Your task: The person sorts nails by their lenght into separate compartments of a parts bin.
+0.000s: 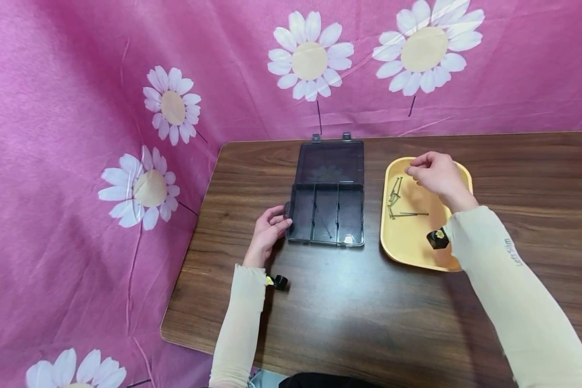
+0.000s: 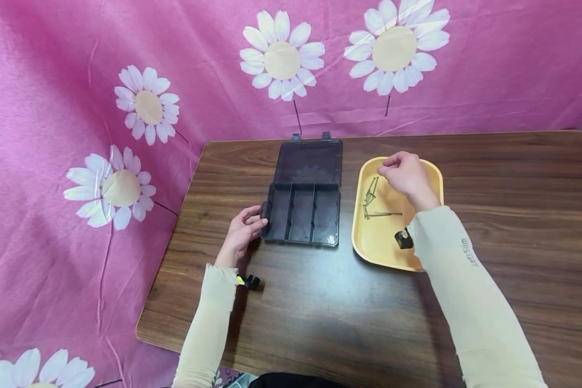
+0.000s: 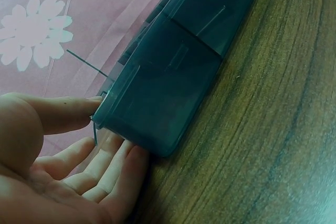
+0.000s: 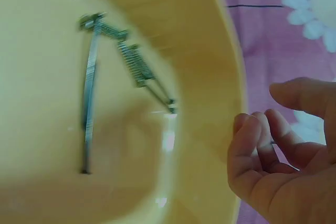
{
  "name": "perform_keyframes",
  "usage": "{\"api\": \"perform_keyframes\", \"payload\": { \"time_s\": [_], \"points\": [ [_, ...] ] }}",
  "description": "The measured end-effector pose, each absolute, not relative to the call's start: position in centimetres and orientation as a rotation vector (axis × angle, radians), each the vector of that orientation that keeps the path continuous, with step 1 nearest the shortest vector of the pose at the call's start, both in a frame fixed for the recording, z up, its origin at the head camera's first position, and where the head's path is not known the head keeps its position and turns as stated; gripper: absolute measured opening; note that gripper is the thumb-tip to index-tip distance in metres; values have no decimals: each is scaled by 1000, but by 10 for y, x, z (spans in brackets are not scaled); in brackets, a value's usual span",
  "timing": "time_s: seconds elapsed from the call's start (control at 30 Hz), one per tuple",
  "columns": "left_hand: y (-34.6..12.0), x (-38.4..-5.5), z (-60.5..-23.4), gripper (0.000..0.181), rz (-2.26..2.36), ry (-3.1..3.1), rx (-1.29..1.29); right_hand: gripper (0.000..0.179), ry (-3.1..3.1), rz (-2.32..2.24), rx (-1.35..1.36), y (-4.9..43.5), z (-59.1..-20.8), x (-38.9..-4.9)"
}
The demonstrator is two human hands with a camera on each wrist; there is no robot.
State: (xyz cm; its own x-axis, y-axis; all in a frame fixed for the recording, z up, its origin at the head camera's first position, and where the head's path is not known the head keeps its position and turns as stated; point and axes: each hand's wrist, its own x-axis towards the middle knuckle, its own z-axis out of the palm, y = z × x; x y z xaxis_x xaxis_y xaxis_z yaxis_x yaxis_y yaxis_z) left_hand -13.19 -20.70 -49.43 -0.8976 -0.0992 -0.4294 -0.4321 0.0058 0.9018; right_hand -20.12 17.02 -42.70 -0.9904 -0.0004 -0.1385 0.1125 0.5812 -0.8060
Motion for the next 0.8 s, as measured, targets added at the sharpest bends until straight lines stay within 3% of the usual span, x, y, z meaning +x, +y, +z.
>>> {"api": "perform_keyframes", "payload": {
  "time_s": [0.57, 0.8],
  "points": [
    [-207, -132, -497, 46, 2014, 2033, -556, 26, 2820, -955, -21, 161, -464, -219],
    [-207, -133, -499, 47, 2023, 2041, -548, 15, 2859, -885, -19, 153, -470, -220]
  ]
}}
